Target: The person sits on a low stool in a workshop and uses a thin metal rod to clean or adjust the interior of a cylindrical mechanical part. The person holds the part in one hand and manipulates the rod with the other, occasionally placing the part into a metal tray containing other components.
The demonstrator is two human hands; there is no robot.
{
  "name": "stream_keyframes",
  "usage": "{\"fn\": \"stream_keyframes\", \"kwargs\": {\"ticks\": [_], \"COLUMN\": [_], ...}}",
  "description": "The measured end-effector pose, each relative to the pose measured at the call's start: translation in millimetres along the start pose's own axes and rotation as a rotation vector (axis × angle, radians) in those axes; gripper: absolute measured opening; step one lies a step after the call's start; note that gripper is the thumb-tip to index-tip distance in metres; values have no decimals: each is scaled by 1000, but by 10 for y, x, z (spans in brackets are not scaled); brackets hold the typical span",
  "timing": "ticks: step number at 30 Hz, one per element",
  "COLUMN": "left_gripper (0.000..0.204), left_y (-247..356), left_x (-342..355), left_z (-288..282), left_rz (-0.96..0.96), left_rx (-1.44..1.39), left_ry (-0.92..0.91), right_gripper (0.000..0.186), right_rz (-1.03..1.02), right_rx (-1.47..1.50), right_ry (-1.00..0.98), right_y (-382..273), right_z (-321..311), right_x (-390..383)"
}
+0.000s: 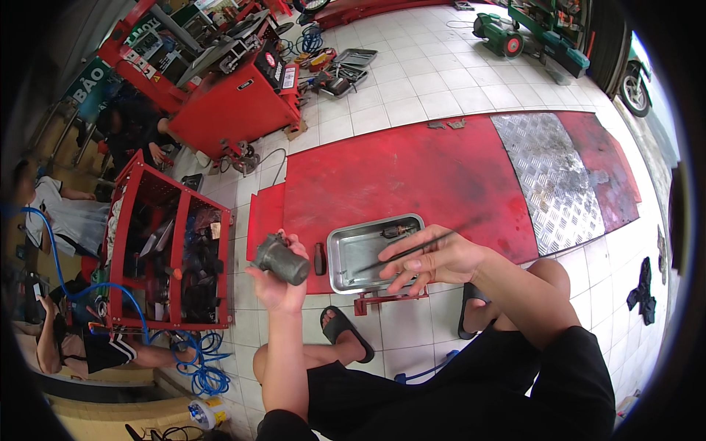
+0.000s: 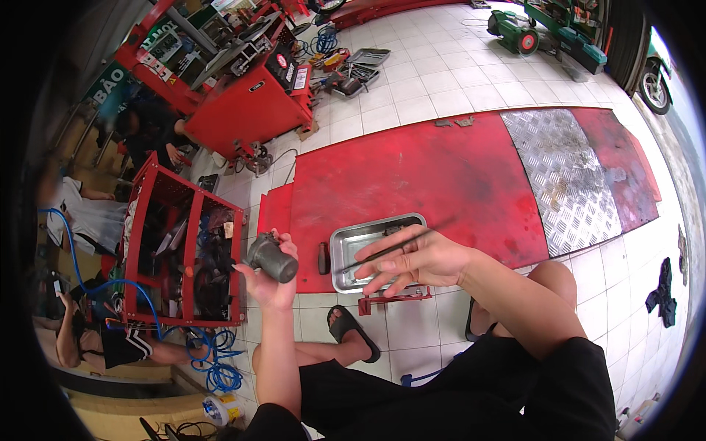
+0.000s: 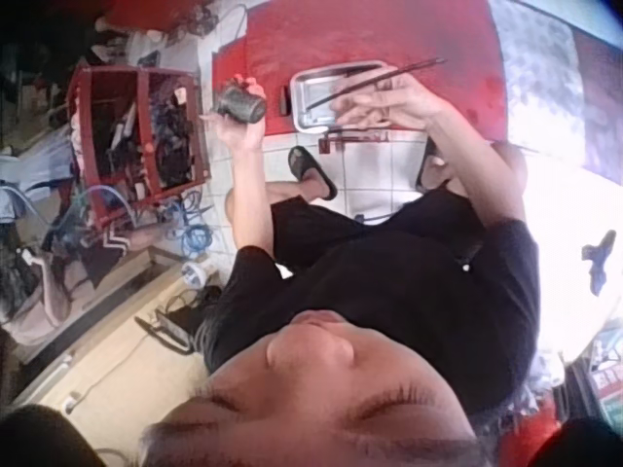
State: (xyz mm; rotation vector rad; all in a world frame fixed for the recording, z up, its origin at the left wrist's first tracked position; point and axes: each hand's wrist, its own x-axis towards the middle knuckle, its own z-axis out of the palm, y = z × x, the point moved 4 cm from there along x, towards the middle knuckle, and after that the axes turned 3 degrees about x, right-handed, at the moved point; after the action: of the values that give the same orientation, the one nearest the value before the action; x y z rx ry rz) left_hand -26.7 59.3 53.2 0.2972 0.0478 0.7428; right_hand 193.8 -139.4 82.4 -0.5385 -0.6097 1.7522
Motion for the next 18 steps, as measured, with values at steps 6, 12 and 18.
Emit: {"fn": "stream_keyframes", "kwargs": {"ticks": [6, 12, 18], "left_gripper": [67, 71, 65], "left_y": [-91, -195, -598], "left_x": [-85, -103, -233], "left_z": [-147, -99, -162], "left_rz": [103, 19, -199], "left_rx": [91, 376, 352], "left_ry": [303, 223, 65], "right_gripper": [37, 17, 14], "right_rz": [-135, -503, -848], "right_rx": [-335, -843, -996], "right_ry": [142, 337, 358], "right_y": [119, 37, -33], "right_z": [-48, 138, 361], "right_x": [142, 73, -11]}}
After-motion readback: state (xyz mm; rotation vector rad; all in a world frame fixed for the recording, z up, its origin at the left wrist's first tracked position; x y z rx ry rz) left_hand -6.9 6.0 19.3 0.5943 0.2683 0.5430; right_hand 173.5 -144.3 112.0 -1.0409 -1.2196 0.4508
